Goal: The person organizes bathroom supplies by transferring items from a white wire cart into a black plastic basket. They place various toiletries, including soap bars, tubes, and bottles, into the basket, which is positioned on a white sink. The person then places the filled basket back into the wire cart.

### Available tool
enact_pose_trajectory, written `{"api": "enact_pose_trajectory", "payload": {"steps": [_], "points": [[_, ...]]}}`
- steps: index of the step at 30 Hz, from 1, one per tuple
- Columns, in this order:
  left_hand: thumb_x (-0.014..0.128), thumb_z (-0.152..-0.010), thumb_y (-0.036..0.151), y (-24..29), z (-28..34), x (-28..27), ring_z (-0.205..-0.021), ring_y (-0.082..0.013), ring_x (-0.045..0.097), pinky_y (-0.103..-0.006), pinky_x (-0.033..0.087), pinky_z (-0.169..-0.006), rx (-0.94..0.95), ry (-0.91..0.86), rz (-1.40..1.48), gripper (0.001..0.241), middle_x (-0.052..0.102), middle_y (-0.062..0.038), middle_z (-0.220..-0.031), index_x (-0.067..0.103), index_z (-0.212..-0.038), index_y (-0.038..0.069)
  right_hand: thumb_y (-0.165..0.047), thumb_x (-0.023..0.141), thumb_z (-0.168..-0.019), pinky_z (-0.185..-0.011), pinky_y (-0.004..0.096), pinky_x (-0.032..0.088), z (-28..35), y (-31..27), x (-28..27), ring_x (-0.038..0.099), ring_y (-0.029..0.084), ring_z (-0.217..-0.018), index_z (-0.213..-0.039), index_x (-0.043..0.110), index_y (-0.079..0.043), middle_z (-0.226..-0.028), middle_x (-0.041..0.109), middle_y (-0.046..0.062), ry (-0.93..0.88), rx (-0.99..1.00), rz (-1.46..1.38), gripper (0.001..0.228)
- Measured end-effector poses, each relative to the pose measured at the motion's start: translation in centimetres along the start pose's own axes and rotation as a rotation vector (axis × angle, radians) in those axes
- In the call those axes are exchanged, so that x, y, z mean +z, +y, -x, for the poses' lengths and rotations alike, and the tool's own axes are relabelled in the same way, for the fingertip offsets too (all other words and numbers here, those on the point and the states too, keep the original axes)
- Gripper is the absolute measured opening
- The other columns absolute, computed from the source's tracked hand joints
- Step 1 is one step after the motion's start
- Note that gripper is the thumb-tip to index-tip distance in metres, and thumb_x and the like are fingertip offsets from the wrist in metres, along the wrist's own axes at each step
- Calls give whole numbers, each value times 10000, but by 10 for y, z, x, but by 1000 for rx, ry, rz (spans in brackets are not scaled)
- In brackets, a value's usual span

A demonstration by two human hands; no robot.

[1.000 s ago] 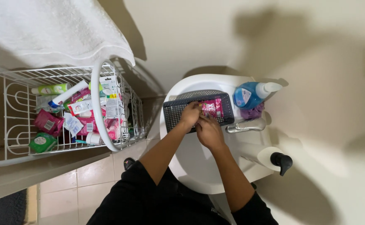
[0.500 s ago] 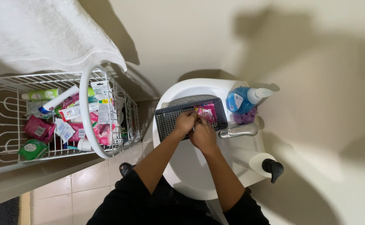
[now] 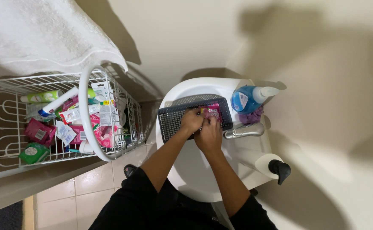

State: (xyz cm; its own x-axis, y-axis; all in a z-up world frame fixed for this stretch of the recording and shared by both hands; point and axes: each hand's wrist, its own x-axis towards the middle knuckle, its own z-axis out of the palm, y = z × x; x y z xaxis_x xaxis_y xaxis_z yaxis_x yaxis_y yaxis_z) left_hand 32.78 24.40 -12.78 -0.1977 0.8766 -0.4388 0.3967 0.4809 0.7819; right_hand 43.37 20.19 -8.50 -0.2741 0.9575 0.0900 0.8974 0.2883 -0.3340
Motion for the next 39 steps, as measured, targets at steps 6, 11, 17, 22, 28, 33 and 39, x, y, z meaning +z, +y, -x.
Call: {"api": "enact_pose_trajectory", "payload": {"steps": [6, 11, 17, 22, 28, 33, 39], "points": [[626, -928, 345, 2, -5, -2, -1221, -367, 648, -405, 450, -1077, -180, -106, 153, 547, 663, -245, -1302, 602, -1384, 43, -321, 642, -936, -1235, 526, 311, -1, -13, -7, 582, 337, -1273, -1224, 670, -44, -1235, 694, 162, -339, 214, 81, 400], [626, -912, 349, -5, -8, 7, -1191, -396, 654, -424, 470, -1061, -124, -36, 108, 545, 686, -272, -1253, 607, -1354, 30, -334, 729, -762, -1156, 570, 223, 2, 3, 18, 530, 421, -1259, -1301, 594, 18, -1239, 658, 243, -19, 35, 134, 657], [609, -889, 276, -8, -6, 10, -1165, -415, 669, -439, 484, -1051, -85, 22, 91, 542, 697, -293, -1214, 588, -1366, 19, -359, 716, -835, -1242, 596, 145, -1, -11, 0, 493, 407, -1323, -1483, 465, -40, -1327, 608, 228, -217, 270, 47, 764], [581, -916, 279, -7, -5, 6, -1181, -379, 660, -419, 475, -1046, -114, -17, 209, 493, 688, -252, -1255, 635, -1346, 45, -350, 706, -854, -1222, 630, 118, -3, 4, 20, 425, 381, -1411, -1553, 365, -65, -1487, 480, 196, -194, 256, -54, 828], [533, -969, 273, -19, -8, 6, -1208, -323, 663, -370, 482, -1038, -96, -39, 409, 462, 676, -215, -1328, 620, -1363, 47, -237, 653, -882, -1199, 644, 110, -2, 13, 26, 370, 361, -1495, -1537, 421, -79, -1620, 423, 170, -69, 53, -93, 712], [494, -964, 219, -23, -15, 9, -1198, -310, 660, -369, 481, -1030, -129, -112, 454, 466, 677, -201, -1330, 596, -1381, 37, -363, 628, -965, -1306, 611, 82, -16, -8, 0, 477, 381, -1395, -1495, 470, -50, -1351, 640, 195, -385, 318, 148, 636], [539, -963, 239, -13, -7, 14, -1135, -328, 704, -386, 519, -1001, -101, 52, 334, 404, 706, -203, -1264, 636, -1306, 47, -344, 709, -838, -1184, 686, 34, -9, -9, 10, 420, 403, -1393, -1464, 461, -60, -1345, 613, 200, -251, 289, 58, 730]]}}
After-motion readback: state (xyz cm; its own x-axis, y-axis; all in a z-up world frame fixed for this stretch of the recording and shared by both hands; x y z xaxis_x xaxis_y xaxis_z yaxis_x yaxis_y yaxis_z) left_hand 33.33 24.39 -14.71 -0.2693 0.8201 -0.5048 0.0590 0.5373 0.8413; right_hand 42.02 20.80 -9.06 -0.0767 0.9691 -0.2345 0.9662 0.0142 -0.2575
